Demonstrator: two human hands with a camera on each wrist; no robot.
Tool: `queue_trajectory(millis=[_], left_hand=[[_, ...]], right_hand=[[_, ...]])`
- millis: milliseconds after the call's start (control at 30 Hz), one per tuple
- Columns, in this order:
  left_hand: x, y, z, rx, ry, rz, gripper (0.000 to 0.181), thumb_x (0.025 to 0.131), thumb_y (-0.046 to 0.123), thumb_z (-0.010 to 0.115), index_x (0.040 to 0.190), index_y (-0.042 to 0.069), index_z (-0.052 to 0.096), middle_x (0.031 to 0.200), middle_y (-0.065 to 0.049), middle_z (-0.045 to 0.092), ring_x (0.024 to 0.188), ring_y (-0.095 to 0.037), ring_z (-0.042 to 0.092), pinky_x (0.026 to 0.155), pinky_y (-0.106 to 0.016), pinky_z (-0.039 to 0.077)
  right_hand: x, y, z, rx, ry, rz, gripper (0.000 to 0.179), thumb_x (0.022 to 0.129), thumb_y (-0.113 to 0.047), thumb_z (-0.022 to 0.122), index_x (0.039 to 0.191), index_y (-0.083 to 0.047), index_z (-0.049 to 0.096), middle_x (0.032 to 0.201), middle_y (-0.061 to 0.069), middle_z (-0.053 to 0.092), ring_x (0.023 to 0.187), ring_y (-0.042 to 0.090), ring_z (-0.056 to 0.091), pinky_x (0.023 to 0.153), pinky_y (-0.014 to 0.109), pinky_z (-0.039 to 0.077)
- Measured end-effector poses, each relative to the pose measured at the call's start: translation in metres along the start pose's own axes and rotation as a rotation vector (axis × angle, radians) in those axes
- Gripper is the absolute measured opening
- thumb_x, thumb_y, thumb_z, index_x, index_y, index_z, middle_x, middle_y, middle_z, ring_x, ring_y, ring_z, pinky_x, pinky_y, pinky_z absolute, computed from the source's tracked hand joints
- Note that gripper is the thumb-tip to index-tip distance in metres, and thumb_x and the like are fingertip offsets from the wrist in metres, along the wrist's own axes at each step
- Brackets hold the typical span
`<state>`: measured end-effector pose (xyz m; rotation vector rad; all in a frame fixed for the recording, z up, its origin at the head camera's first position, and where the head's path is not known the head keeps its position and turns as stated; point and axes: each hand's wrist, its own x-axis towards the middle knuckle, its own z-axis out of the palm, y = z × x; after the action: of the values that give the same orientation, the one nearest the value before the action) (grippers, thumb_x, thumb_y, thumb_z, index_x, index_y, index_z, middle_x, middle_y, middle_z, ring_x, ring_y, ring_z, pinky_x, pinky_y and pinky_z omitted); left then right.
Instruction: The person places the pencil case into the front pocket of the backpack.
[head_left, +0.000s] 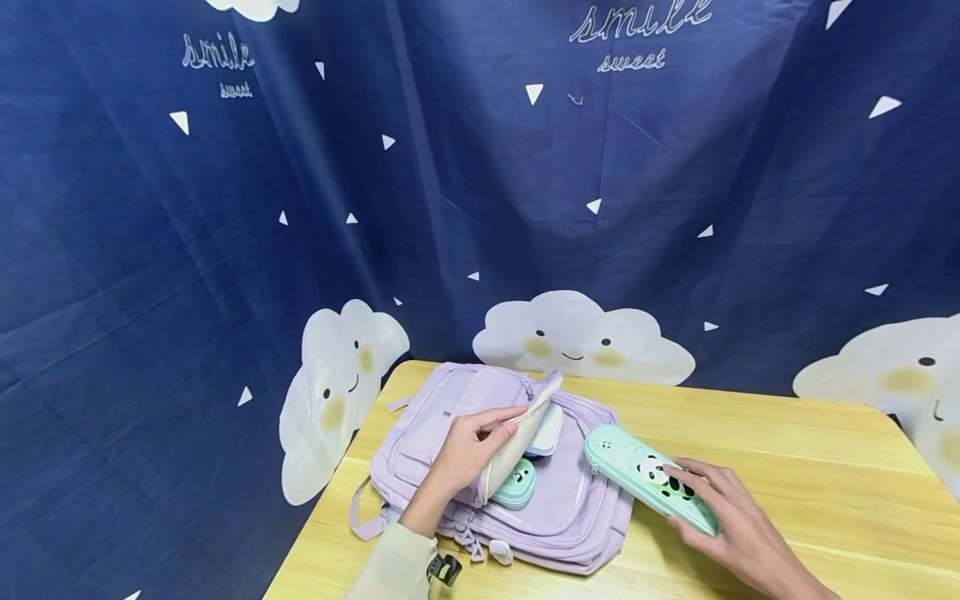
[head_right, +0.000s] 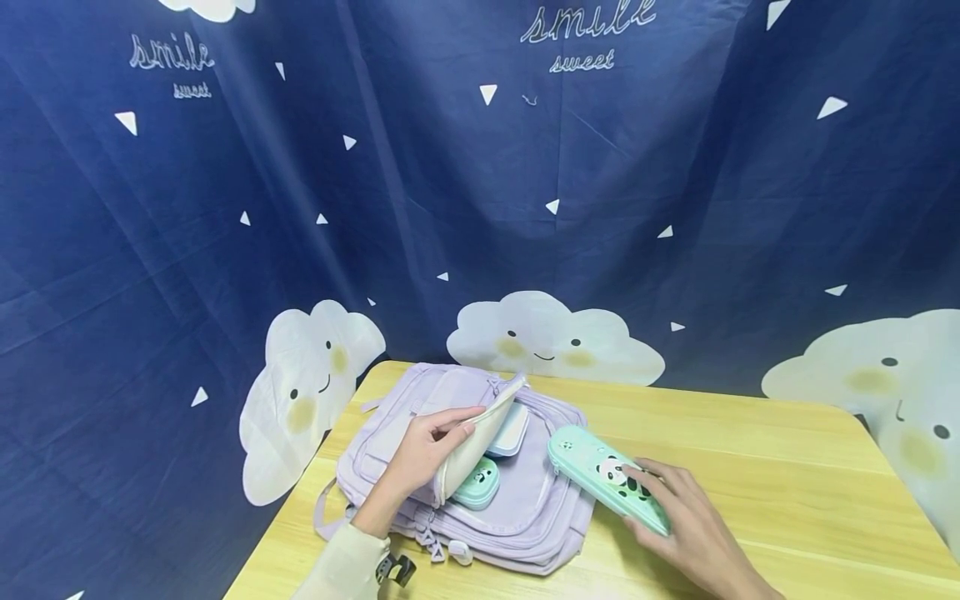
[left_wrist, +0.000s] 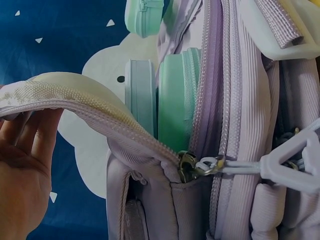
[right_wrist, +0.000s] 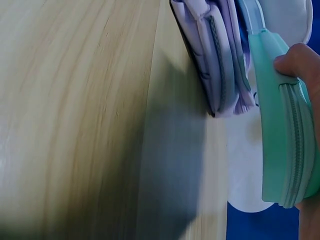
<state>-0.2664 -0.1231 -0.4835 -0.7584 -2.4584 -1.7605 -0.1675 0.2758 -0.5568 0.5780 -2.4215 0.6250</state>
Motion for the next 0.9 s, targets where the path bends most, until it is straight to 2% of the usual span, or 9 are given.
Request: queue_trajectory(millis=[233,400,633,900], left_hand=[[-0.001,0.000,0.000,0.006,0.000,-0.001,0.033,0.108,0.021,0.070,0.140,0.018,0.076,0.132,-0.004,0.079,0.100,-0.008,0.072,0.088,-0.025,0.057],[-0.001,0.002,0.000,0.005,0.001,-0.012,0.032,0.108,0.022,0.071,0.140,0.020,0.077,0.131,-0.004,0.079,0.100,-0.008,0.072,0.088,-0.024,0.056],[0.000,0.001,0.001,0.028,0.019,0.018,0.032,0.108,0.022,0.071,0.138,0.016,0.078,0.134,-0.009,0.078,0.097,-0.007,0.071,0.086,-0.024,0.057],[-0.001,0.003,0.000,0.026,0.015,0.025,0.032,0.108,0.022,0.071,0.139,0.014,0.077,0.134,-0.010,0.078,0.097,-0.006,0.071,0.086,-0.023,0.057]], right_hand=[[0.004,-0.005,0.004,-0.001,-0.003,-0.037,0.080,0.068,-0.024,0.100,0.143,-0.023,0.072,0.142,0.000,0.068,0.122,0.009,0.052,0.099,0.011,0.033],[0.007,-0.009,0.008,0.008,-0.004,-0.057,0.080,0.068,-0.025,0.100,0.143,-0.023,0.072,0.142,-0.002,0.068,0.122,0.008,0.052,0.098,0.012,0.034],[0.013,-0.014,0.012,0.025,-0.013,-0.091,0.079,0.070,-0.024,0.098,0.145,-0.023,0.071,0.144,0.001,0.067,0.124,0.010,0.054,0.103,0.011,0.033],[0.017,-0.021,0.017,0.040,-0.027,-0.122,0.078,0.073,-0.026,0.098,0.146,-0.024,0.070,0.145,0.001,0.067,0.123,0.009,0.055,0.098,0.015,0.038]])
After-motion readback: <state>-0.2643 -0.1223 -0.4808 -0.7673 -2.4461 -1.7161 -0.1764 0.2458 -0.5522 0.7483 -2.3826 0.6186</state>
